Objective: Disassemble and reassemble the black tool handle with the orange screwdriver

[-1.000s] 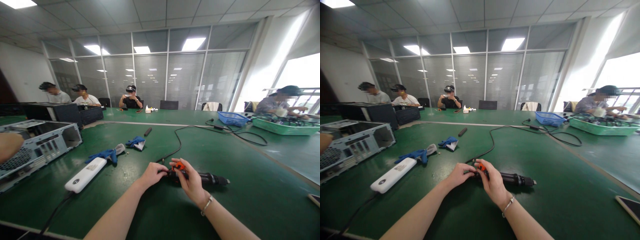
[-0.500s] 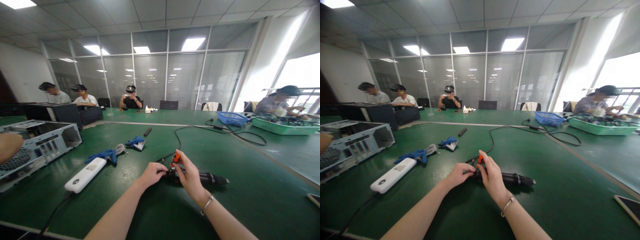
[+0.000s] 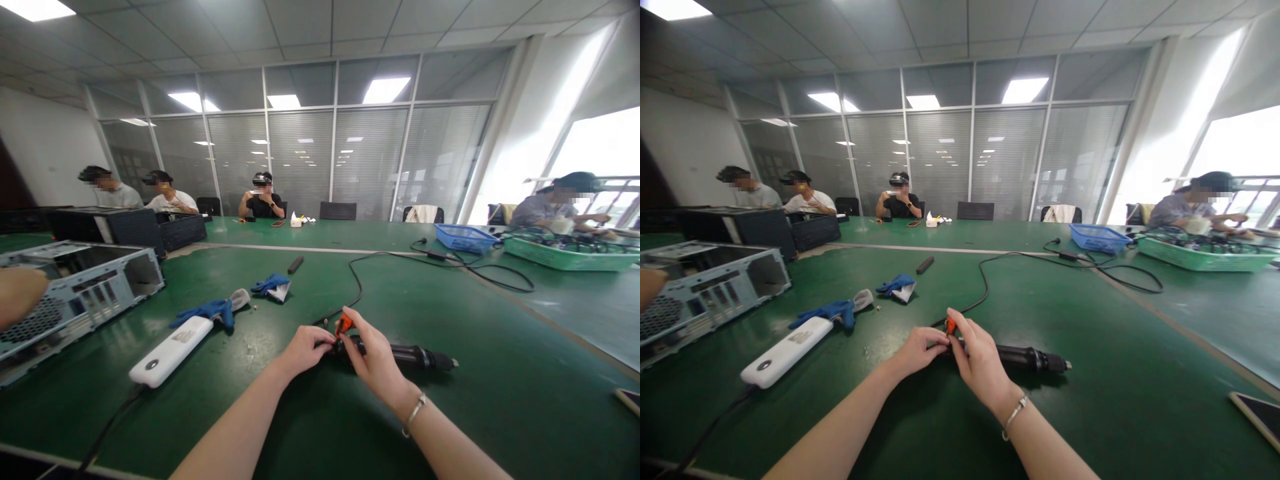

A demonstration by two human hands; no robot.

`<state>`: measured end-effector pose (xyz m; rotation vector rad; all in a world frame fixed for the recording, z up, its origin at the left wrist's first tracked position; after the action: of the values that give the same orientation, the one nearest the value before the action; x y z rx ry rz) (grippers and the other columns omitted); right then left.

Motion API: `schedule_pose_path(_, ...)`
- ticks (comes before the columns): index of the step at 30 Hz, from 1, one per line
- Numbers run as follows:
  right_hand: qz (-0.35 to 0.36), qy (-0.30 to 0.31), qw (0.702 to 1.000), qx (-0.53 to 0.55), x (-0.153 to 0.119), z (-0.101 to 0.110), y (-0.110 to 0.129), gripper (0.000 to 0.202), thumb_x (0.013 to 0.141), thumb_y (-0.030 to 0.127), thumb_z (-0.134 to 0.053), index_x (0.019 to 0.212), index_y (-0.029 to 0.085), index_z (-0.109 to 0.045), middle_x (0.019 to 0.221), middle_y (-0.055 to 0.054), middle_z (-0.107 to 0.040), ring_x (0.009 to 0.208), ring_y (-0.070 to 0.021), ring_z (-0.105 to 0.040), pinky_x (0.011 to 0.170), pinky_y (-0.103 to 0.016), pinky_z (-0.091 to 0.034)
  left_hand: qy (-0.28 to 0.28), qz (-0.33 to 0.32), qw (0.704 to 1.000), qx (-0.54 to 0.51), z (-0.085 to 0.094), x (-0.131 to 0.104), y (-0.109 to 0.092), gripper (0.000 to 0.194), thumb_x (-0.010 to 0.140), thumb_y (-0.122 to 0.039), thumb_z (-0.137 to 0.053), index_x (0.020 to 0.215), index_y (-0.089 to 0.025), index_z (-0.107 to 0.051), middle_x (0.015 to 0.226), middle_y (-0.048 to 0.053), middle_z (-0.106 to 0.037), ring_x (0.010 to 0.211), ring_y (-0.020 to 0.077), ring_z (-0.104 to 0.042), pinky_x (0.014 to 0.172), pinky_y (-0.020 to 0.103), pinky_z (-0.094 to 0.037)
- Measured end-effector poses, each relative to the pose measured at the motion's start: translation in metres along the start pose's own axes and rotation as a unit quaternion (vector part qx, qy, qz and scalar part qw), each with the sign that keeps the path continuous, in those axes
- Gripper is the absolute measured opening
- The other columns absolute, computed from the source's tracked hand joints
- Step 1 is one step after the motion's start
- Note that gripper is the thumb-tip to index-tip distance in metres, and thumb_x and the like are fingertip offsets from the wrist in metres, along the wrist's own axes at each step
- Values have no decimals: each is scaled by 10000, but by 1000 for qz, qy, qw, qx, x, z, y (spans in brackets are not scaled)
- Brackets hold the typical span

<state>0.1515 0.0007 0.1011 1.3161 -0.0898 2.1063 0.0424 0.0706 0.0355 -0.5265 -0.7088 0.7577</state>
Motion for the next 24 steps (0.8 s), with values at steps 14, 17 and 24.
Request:
schedule_pose_path(14,7,18,999,-36,-3,-7,6,463,935,161,-436,1385,243,-371,1115,-95,-627,981,-206,-602,839,-375,-524,2,30,998,50,0,1,0,127,795,-101,-607,820,-148,-723,792,15,-718,727,141,-639,723,201,-451)
schedule_pose_path(17,5,2,999,-48,-2,-5,7,439,917,200,-498,1347,239,-423,1106,-100,-623,989,-221,-597,843,-395,-519,-4,39,998,53,1,1,0,128,793,-97,-601,778,-140,-721,746,10,-705,702,139,-628,692,199,-445)
schedule_pose_path(24,9,19,999,-25,-1,-8,6,455,935,148,-418,1378,251,-392,1114,-92,-625,994,-206,-599,845,-373,-528,-4,47,998,34,0,2,2,130,789,-108,-603,793,-155,-724,774,7,-715,725,144,-634,733,210,-454)
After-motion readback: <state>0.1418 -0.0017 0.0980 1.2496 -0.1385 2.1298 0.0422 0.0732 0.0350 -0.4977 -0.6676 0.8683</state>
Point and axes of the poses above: each hand's wrist, its own x-axis towards the middle knuckle, its own z-axis out of the back of the hand, y = z × x, the point moved 9 cm from there along x, towards the middle knuckle
